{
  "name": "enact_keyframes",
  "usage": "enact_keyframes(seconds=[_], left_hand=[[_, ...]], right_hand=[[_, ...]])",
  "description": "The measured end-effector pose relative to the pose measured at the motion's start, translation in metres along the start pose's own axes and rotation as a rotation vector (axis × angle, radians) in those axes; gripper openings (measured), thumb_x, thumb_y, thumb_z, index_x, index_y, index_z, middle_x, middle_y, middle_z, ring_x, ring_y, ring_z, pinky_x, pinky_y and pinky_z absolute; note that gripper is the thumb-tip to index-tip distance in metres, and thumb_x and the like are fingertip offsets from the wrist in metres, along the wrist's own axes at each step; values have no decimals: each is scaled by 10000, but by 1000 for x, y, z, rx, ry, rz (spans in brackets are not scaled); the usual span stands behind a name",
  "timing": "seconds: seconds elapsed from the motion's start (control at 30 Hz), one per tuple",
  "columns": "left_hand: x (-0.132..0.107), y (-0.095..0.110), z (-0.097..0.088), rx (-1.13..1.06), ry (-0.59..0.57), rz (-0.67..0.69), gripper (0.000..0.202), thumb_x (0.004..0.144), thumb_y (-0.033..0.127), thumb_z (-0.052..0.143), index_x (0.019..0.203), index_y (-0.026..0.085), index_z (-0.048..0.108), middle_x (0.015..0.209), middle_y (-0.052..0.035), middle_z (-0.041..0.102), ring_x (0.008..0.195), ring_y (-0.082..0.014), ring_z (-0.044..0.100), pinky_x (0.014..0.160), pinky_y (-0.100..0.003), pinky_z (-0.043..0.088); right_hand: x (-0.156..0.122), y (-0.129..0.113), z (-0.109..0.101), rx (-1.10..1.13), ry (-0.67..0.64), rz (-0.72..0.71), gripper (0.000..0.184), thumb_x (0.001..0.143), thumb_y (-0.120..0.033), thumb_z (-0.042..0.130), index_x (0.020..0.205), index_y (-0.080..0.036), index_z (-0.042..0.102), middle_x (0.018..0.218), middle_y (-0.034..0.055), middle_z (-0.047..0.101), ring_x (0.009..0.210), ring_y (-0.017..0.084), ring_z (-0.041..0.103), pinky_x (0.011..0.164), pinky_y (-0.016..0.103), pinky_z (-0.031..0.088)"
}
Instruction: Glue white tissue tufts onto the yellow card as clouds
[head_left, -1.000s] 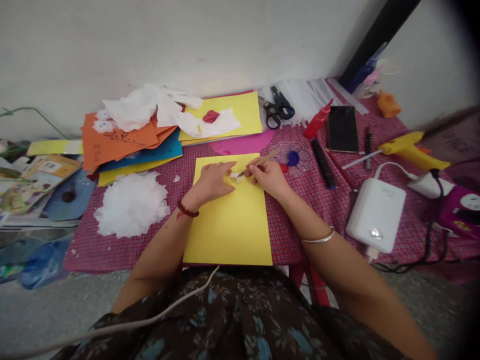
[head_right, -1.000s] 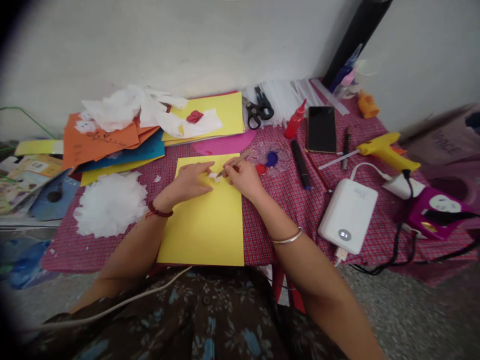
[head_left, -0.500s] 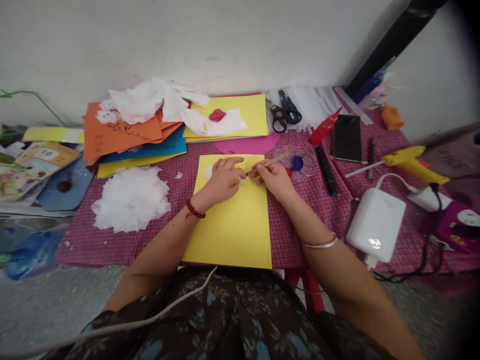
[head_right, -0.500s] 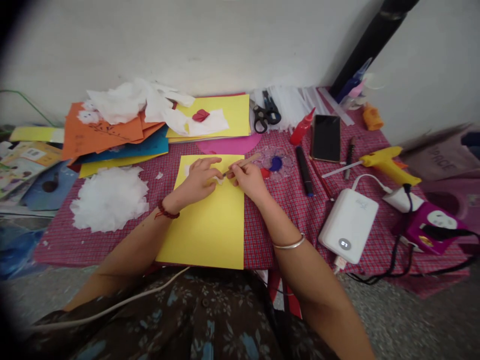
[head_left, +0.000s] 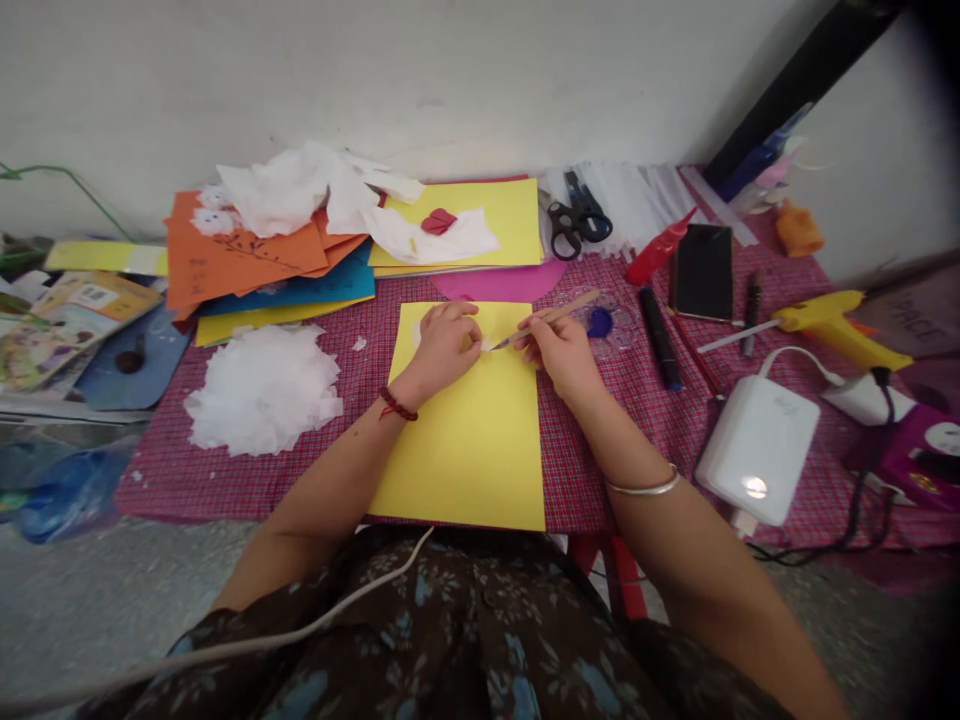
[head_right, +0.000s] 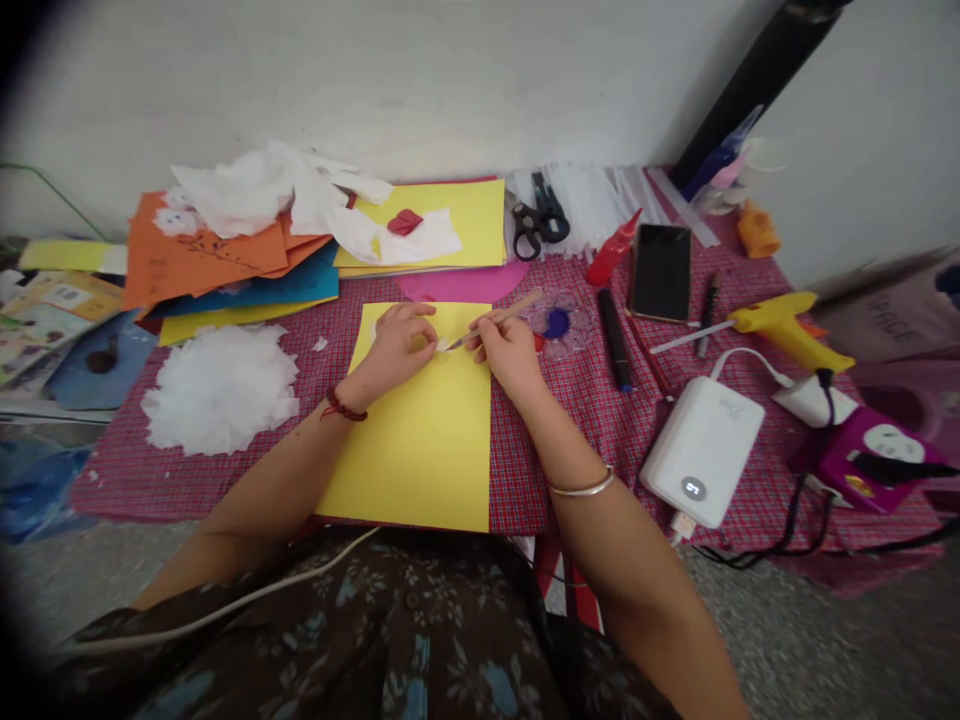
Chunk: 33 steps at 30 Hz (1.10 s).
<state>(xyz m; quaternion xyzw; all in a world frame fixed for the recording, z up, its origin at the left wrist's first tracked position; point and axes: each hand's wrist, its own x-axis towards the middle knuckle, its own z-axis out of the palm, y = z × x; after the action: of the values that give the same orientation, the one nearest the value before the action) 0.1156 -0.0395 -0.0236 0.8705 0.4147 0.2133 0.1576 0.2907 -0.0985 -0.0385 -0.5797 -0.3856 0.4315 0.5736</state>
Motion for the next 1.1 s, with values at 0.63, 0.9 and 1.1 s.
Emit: enact_keyframes(seconds=[0.63, 0.9, 1.1], left_hand=[[-3, -6, -3, -19, -52, 59, 246, 788, 83, 537, 801, 226, 736, 1212, -60, 662, 1195, -250, 570, 1098, -491, 348], [-2, -6, -3, 7, -73, 33, 328, 791, 53, 477, 874, 218, 748, 1216, -73, 670, 1200, -228, 575, 1106, -474, 347], [-2, -6, -4, 26, -84, 9, 330, 782, 56, 487, 881, 224, 754, 1201, -61, 682, 1186, -236, 578, 1099, -473, 348]], right_hand=[[-3, 0, 0, -116, -57, -100, 203, 859, -340, 570, 858, -149, 636, 707, 28, 687, 475, 81, 547, 458, 201, 439], [-3, -1, -1, -80, 8, -74, 184, 827, -341, 582, 789, -162, 610, 608, -3, 642, 430, 78, 518, 425, 195, 415], [2, 10, 0, -130, -8, -131, 222, 835, -380, 586, 819, -165, 639, 675, 24, 687, 496, 108, 588, 460, 218, 457]])
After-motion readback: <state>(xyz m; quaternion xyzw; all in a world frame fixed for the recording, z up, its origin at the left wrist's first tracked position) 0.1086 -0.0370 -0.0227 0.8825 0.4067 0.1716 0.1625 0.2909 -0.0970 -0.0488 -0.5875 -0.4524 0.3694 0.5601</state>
